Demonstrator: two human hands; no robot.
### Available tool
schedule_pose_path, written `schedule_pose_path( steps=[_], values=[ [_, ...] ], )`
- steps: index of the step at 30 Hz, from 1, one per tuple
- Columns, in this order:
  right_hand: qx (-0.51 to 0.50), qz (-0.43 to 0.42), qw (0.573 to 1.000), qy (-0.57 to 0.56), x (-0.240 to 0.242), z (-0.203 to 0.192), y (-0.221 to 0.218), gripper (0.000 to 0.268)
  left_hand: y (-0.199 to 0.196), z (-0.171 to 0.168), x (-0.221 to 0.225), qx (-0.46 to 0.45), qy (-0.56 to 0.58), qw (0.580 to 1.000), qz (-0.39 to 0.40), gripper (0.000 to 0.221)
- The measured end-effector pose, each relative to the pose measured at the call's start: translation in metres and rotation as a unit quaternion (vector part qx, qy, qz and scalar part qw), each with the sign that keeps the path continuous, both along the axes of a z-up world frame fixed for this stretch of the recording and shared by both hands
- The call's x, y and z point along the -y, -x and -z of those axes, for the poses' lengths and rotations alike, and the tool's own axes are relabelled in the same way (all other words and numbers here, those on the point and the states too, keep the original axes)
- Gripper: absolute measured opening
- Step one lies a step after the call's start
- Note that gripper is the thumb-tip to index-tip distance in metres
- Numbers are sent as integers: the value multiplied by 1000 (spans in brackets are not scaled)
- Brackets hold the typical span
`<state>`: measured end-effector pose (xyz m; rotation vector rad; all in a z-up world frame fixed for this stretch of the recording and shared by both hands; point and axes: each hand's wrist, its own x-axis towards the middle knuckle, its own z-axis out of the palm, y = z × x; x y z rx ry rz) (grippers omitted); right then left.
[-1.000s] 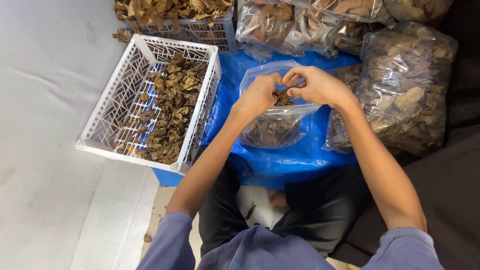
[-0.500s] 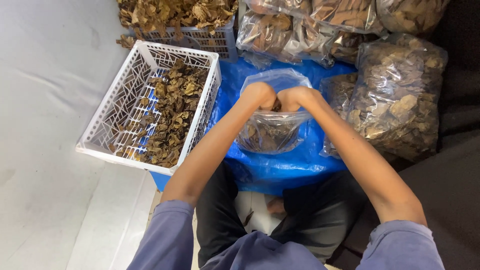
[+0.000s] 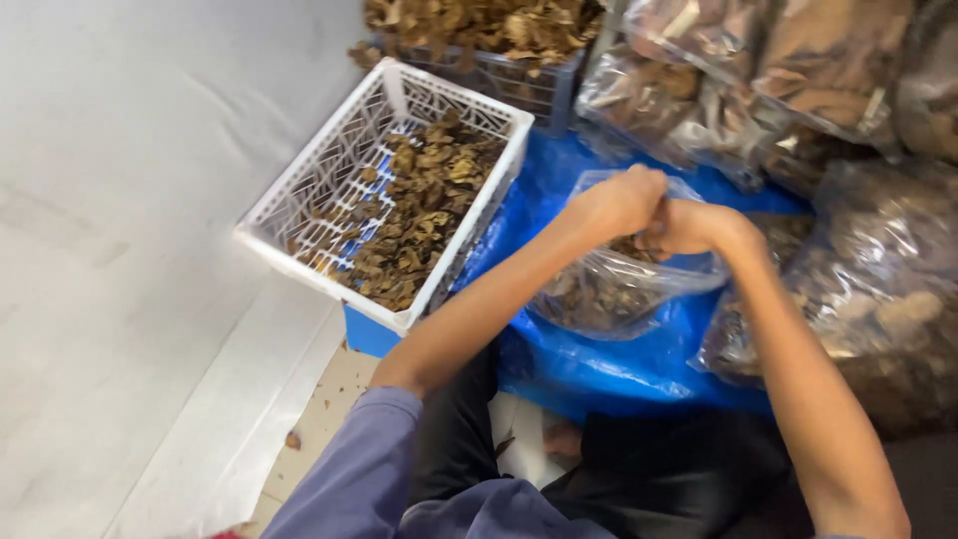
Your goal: The person picks up dried leaves from a white crate, places them into a clear plastic bag, and repeats this action several times.
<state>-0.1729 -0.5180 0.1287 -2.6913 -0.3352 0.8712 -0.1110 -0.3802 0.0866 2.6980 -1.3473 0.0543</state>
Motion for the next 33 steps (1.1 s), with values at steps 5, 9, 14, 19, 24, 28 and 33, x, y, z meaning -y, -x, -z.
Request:
schedule_pose_path(
  steps=[5,9,14,19,24,28,33],
  values=[
    [132,131,974,126,-52,-82,58,41,109,-115,-125,-282,557,781,-20,22],
    [270,166,947,45,-111,-121,98,39,98,-77,-214,-208,562,794,-103,26],
    [287,49,944,-155,-185,-111,88,36,77,24,-322,-190,402,818,-364,28],
    [150,-53,962,-220,-263,-10,12,44,56,79,-384,-234,265,809,-470,37],
    [94,-78,979,-164,-339,60,-40,65,27,121,-408,-316,145,782,-518,48],
    [126,-119,980,-96,-377,114,-88,58,20,145,-409,-317,118,792,-508,38],
    [167,-171,971,-21,-406,108,-88,47,21,136,-404,-310,123,787,-519,31]
  ],
)
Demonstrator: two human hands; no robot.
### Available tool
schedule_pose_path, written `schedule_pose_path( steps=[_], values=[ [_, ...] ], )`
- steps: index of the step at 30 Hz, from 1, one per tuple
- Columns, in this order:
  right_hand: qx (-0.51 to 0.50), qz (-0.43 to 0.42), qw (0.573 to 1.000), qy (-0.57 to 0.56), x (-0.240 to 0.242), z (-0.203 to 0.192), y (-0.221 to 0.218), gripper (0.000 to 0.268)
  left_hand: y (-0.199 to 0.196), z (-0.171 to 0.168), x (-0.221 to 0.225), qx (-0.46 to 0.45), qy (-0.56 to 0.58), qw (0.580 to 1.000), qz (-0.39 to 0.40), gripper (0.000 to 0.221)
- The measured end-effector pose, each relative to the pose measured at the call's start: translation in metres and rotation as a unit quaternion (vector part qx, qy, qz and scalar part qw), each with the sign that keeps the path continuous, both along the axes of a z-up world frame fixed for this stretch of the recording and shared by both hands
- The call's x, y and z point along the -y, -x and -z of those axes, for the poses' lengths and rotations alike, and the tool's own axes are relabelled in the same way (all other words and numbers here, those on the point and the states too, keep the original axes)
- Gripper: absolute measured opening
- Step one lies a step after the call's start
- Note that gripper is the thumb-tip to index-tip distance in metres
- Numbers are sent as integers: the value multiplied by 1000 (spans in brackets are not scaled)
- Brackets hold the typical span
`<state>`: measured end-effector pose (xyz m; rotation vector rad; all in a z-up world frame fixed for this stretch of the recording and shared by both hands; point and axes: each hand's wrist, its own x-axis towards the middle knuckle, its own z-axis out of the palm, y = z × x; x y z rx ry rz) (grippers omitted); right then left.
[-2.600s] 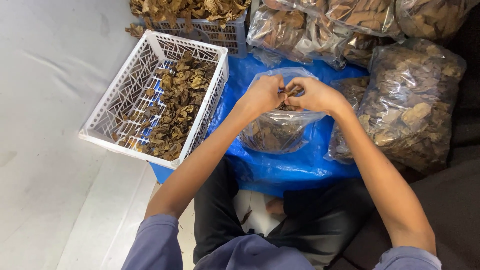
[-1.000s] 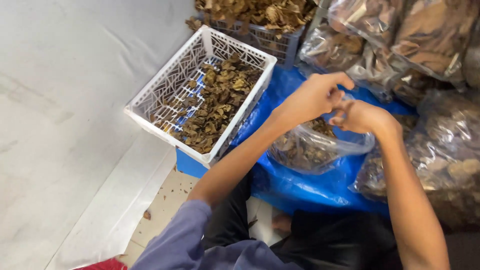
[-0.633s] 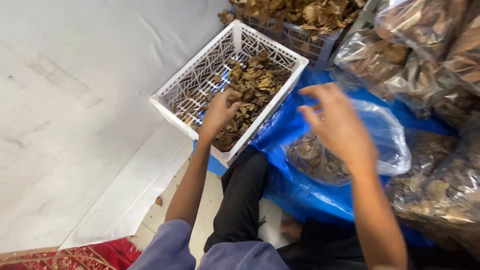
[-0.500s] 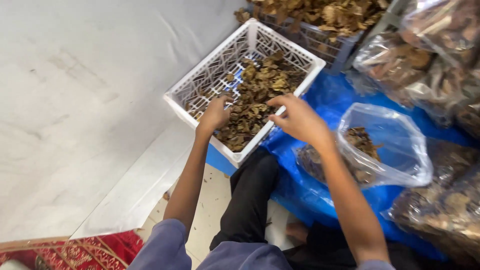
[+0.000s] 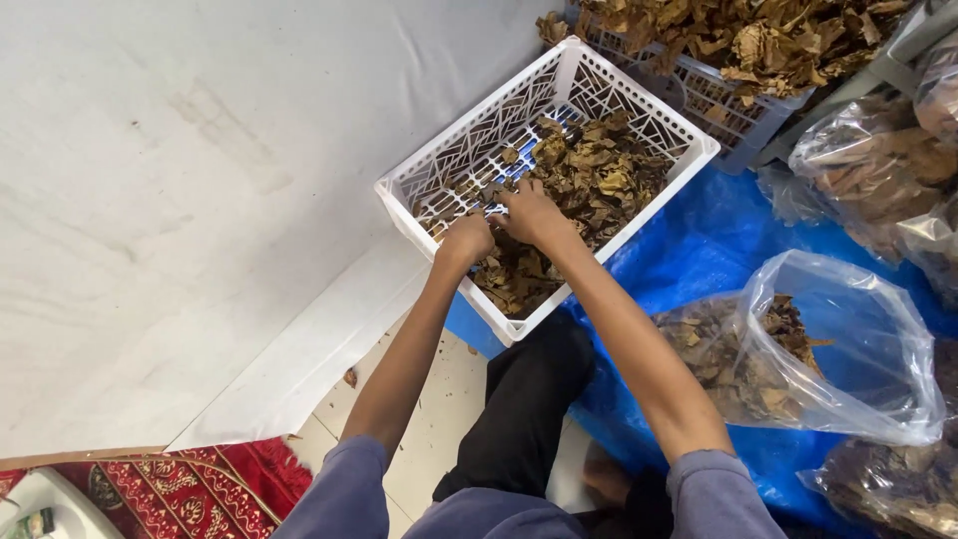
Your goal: The person picks up dried leaves from a white crate, places them into a clear plastic bag, and repeats this action several times.
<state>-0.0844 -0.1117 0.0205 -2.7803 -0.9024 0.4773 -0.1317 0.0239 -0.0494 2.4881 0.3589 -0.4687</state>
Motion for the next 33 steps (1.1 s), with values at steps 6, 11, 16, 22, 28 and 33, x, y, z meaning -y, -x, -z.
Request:
schedule_pose_path(
  steps=[6,11,16,22,28,33],
  values=[
    [-60,-35,997,25,4,46,-24,52,6,-5,-3,-2,41,999,-28,45],
    [-137,-56,989,-9,6,17,-9,84,34,-95,2,122,53,990,-45,39],
    [-93,-134,977,138,-21,29,6,117,63,-130,-16,325,206,907,-173,36],
    [-149,-218,954,142,-46,13,15,109,77,-102,-32,351,322,833,-280,39],
    [-197,-299,921,152,-55,56,-5,109,75,-81,-27,396,322,808,-296,38],
    [-182,-292,927,146,-53,86,-9,101,75,-82,-24,409,315,805,-292,36]
  ],
)
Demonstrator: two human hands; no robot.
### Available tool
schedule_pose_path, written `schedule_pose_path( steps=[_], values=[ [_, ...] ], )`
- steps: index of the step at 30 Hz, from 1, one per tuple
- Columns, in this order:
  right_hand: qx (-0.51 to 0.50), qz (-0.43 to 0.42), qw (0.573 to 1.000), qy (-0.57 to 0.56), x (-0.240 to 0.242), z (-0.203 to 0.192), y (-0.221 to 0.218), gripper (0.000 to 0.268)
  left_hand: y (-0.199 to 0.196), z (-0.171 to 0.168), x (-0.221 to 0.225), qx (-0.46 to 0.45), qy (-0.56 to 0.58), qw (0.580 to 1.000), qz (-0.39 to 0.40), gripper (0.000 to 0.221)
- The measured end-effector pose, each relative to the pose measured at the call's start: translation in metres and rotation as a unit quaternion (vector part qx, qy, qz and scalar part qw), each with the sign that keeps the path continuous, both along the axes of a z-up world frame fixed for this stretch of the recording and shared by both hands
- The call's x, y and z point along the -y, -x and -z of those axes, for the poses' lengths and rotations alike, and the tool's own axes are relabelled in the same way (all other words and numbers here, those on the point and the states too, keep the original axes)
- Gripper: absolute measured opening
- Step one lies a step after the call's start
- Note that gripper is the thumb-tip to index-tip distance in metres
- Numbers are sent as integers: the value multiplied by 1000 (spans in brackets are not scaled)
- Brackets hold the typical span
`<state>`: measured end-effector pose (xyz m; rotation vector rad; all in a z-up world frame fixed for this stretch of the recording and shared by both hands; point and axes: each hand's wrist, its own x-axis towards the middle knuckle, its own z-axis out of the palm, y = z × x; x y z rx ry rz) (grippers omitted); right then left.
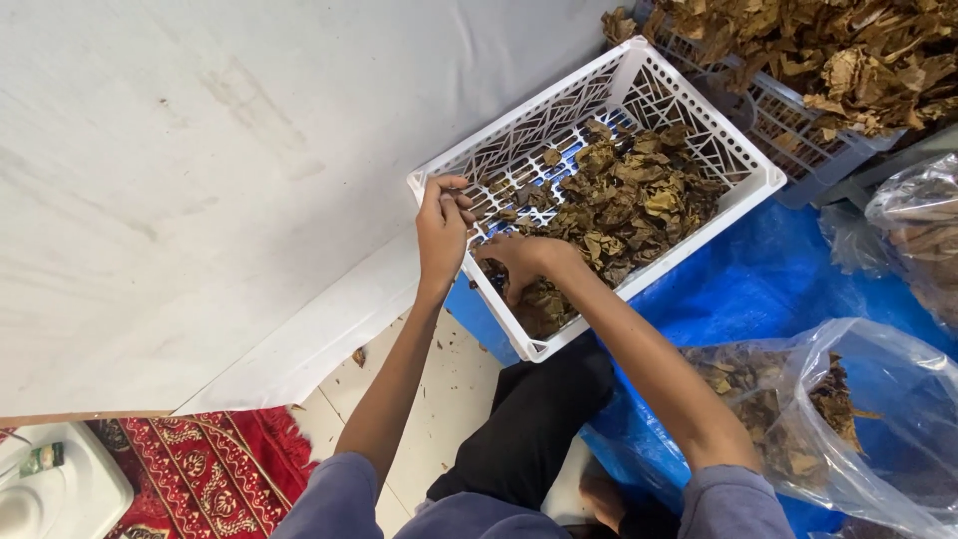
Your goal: The person picks up dried leaves from a white crate, places them into a clear plastic bag, and repeats this action several times.
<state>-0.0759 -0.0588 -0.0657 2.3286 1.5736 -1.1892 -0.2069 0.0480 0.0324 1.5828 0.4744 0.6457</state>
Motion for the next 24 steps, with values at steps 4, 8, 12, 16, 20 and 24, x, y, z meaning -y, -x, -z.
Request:
schedule_pose_path(
  steps=[4,8,12,16,20,24],
  values=[
    [53,0,998,-28,8,-4,7,59,0,3,-1,-12,17,1000,6,34],
    [37,27,997,-60,12,-33,14,31,1,3,0,-18,8,1000,10,34],
    [12,62,994,-92,21,-30,-6,30,3,0,1,-22,12,999,26,34],
    [-5,137,982,-131,37,-59,-10,22,5,-3,3,-27,10,998,49,33],
    [0,220,956,-192,52,-87,-13,19,2,0,4,-41,-4,996,79,32],
    [55,255,936,-235,56,-77,-25,25,3,-3,8,-42,-5,996,83,31]
  ],
)
